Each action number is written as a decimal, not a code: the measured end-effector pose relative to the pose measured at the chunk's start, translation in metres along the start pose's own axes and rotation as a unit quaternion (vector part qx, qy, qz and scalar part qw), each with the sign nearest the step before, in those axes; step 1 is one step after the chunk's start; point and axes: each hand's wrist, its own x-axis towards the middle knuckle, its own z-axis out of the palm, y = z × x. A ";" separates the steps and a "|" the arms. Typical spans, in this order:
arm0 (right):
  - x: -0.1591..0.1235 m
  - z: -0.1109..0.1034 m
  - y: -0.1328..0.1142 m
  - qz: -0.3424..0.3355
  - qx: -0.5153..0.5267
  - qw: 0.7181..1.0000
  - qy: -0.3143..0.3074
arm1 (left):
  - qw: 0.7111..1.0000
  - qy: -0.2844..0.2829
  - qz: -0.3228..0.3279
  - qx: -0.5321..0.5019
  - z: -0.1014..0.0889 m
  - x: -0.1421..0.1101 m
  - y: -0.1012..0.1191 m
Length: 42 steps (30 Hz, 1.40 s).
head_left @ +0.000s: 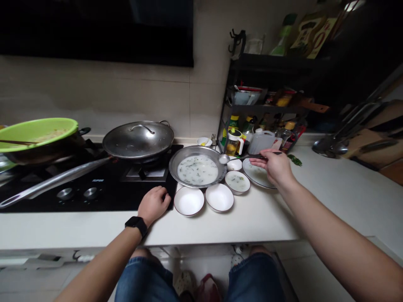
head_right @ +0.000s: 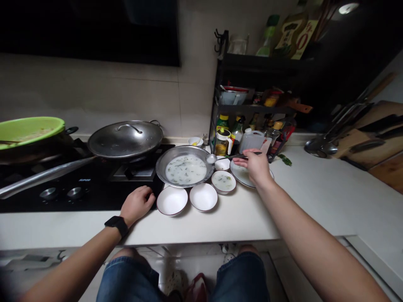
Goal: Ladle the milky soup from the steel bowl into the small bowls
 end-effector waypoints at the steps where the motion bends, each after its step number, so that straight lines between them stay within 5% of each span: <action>1: -0.006 0.006 0.004 0.001 -0.012 1.000 -0.021 | 1.000 0.001 -0.001 0.001 0.000 0.000 0.000; 4: -0.027 0.018 0.015 -0.029 -0.088 0.987 -0.131 | 1.000 0.002 -0.002 0.000 0.000 0.000 0.000; 7: -0.048 0.014 0.017 -0.156 -0.205 0.932 -0.253 | 1.000 0.000 0.000 -0.001 0.000 0.000 0.000; 11: -0.052 -0.004 0.004 -0.339 -0.305 0.857 -0.239 | 1.000 0.000 0.001 -0.004 0.002 -0.001 -0.001; 16: -0.020 -0.018 0.006 -0.316 -0.378 0.862 -0.121 | 1.000 -0.002 0.004 -0.006 0.003 0.000 -0.002; 23: 0.004 -0.023 0.026 -0.306 -0.465 0.792 -0.250 | 1.000 -0.002 0.003 -0.007 0.001 0.000 -0.001; 26: 0.005 -0.026 0.026 -0.230 -0.405 0.858 -0.216 | 1.000 -0.004 0.004 -0.005 0.001 0.000 -0.002; 28: 0.008 -0.025 0.025 -0.111 -0.295 0.939 -0.139 | 1.000 -0.004 0.003 -0.004 0.001 0.000 -0.002; 30: 0.013 -0.022 0.023 0.000 -0.176 0.983 -0.056 | 1.000 -0.001 0.001 -0.006 0.001 0.000 -0.002; 36: 0.023 -0.021 0.018 0.081 -0.058 0.995 0.026 | 1.000 0.002 0.001 -0.009 0.001 0.000 -0.002; 42: 0.018 -0.034 0.002 0.057 -0.022 0.996 0.061 | 1.000 -0.002 0.004 -0.007 0.001 0.000 -0.002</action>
